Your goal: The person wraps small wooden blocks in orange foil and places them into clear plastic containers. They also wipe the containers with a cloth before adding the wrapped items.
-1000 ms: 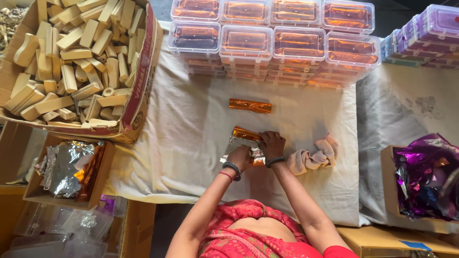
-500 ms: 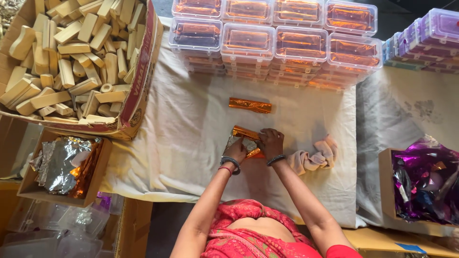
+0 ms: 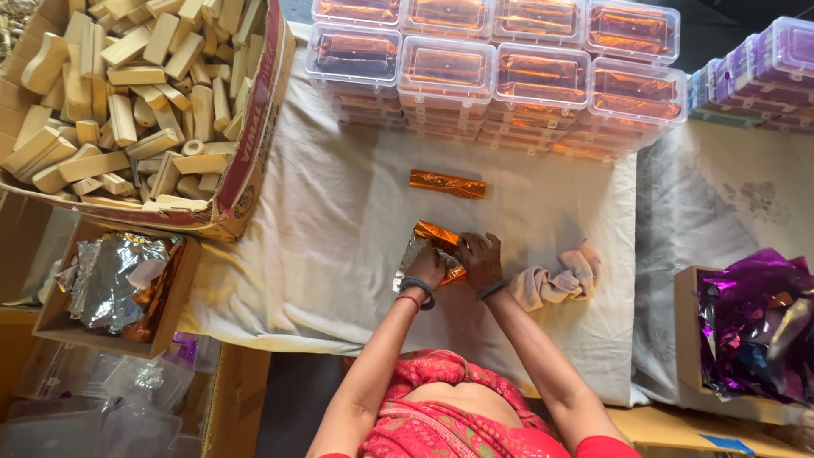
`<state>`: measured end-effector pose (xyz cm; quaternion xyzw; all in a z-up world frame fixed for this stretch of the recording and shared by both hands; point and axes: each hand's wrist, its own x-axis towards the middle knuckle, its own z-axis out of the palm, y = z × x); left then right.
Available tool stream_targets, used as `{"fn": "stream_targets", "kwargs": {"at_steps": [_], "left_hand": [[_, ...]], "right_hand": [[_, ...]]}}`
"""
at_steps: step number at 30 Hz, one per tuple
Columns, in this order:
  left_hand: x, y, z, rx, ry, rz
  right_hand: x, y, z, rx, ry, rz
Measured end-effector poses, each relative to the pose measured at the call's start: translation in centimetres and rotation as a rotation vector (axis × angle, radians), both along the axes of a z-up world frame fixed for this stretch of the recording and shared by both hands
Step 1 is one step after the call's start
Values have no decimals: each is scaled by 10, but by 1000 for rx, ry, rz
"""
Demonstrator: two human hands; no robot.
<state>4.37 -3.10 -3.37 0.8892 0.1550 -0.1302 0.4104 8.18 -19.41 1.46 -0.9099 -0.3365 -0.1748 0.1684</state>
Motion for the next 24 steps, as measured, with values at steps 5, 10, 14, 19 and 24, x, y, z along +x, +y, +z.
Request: {"fn": "stream_targets", "kwargs": {"at_steps": [5,10,14,19,24], "left_hand": [[-10,1,14,-112,-180,23],[-31,-4,28,-69,-129,171],[-40,-8,22,178,-121,-157],[-25,-7,12,146,-27,-163],[-15,-6,20,119,80,-118]], "right_hand": [[1,-5,2,-29,-19,26],[3,-4,3,-72,-21,40],[2,-3,7,-68,-28,45],[0,-3,9,-91,-78,42],[-5,-4,26,-48,-65,79]]}}
